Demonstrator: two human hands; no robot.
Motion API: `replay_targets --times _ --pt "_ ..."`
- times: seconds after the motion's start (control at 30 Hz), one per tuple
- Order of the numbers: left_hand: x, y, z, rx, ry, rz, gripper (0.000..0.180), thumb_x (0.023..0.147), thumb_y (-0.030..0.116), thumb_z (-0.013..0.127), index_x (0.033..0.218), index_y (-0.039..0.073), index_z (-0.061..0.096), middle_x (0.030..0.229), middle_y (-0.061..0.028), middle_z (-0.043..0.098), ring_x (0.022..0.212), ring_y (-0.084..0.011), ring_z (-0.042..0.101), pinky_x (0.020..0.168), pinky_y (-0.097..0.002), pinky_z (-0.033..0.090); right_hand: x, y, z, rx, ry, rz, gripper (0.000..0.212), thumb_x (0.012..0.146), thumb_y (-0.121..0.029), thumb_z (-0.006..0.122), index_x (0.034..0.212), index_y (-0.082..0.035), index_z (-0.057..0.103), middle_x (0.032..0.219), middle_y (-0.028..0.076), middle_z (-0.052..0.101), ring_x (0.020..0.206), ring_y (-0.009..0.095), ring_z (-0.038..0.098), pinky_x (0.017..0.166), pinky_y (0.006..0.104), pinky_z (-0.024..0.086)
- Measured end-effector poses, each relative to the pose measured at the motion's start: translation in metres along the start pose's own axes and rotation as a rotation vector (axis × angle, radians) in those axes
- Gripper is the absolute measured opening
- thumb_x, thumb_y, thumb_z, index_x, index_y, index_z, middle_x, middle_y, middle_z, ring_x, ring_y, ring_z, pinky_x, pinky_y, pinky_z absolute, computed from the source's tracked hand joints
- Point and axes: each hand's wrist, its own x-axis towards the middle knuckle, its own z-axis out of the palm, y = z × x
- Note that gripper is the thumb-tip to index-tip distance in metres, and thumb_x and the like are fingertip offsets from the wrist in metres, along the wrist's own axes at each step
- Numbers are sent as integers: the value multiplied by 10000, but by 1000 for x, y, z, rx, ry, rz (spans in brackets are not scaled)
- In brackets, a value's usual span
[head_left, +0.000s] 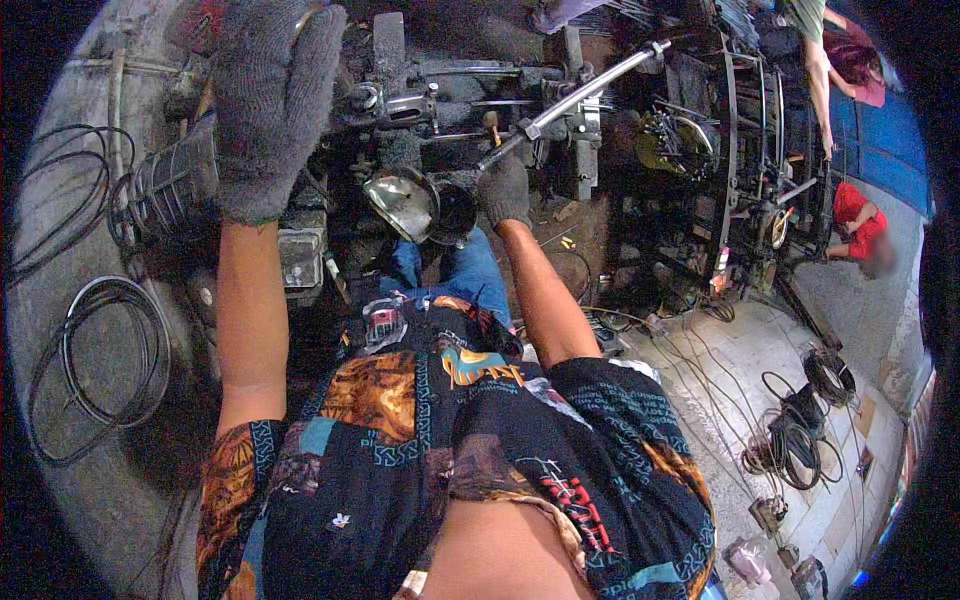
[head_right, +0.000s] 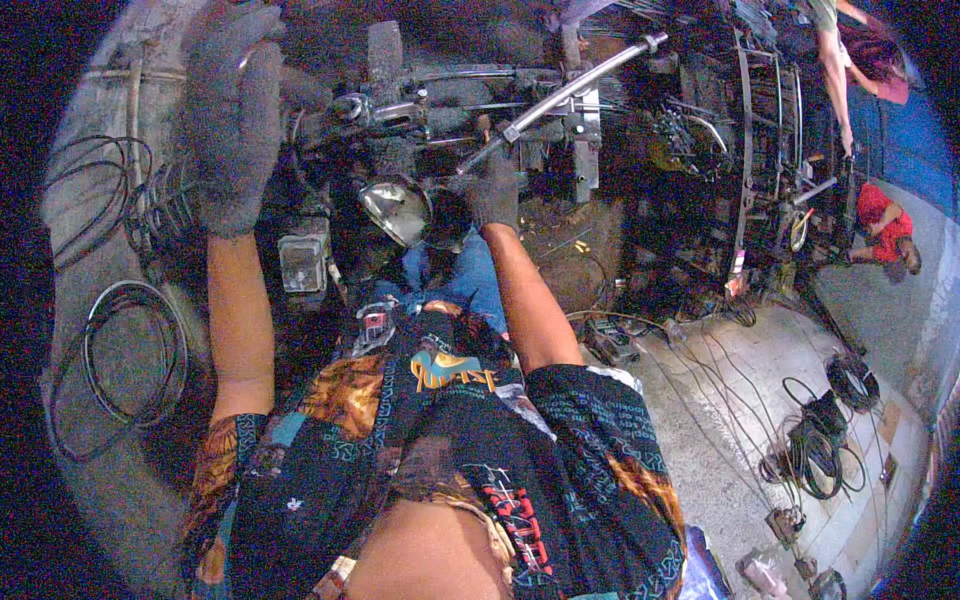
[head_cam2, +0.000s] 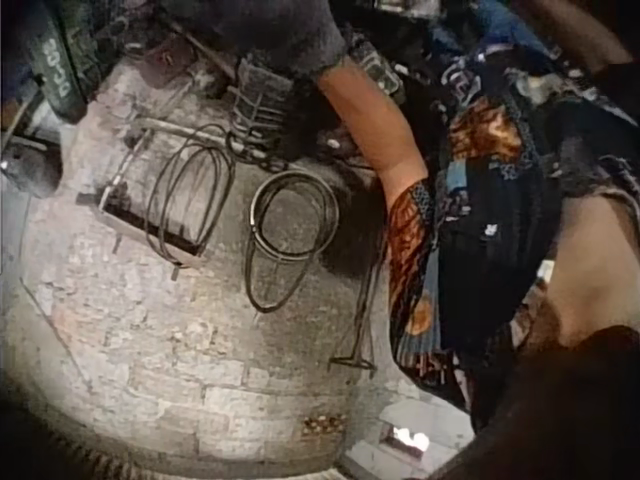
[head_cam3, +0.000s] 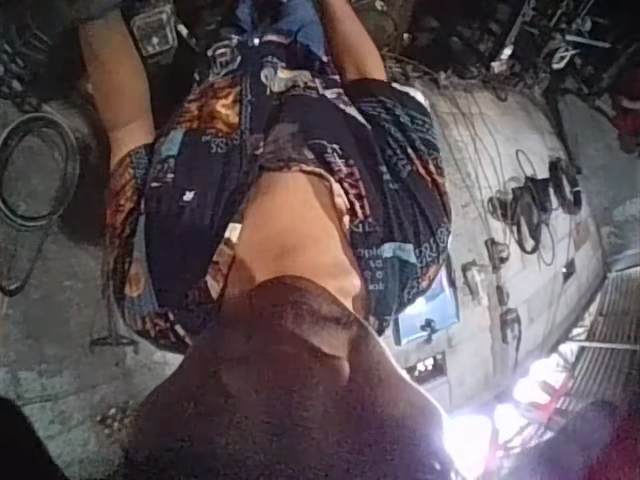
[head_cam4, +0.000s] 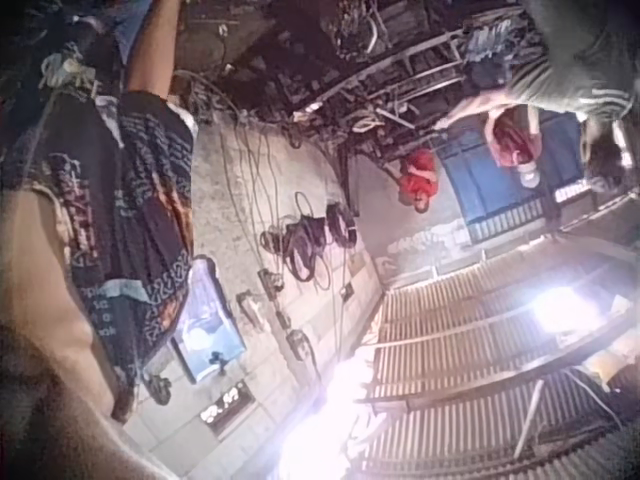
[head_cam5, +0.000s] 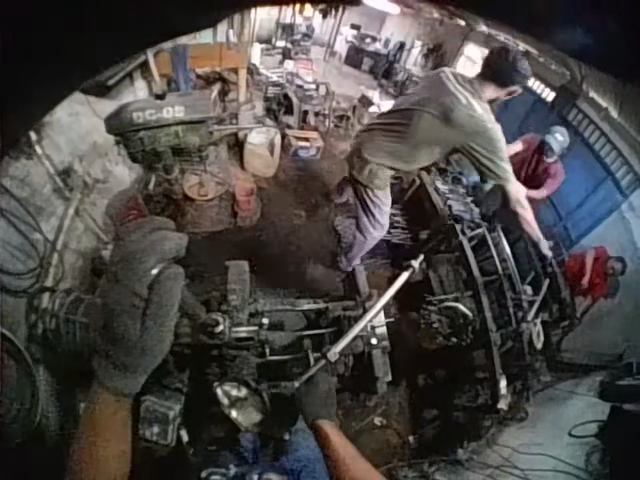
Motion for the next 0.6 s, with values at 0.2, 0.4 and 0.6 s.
replay_targets --times 0.2,0.4,0.6 --pt "-4 0 16 -497 34 -158 264 1041 108 499 1286 29 554 1381 -172 486 752 -221 694 655 -364 592 37 18 9 -102 76 24 237 985 -118 506 1171 0 593 953 255 619 876 460 586 793 491 490" --pt "-5 -4 15 -472 15 -120 274 1052 125 482 1305 43 544 1389 -163 473 747 -226 698 650 -363 598 21 17 8 -218 -57 -2 240 925 -86 553 1138 13 597 941 250 618 895 475 599 805 510 493" --pt "-4 9 15 -487 40 -249 271 1050 120 485 1298 27 541 1387 -165 474 688 -236 700 637 -368 591 4 2 -4 -52 106 -144 283 901 -90 552 1149 46 568 988 269 602 983 492 584 863 521 479"
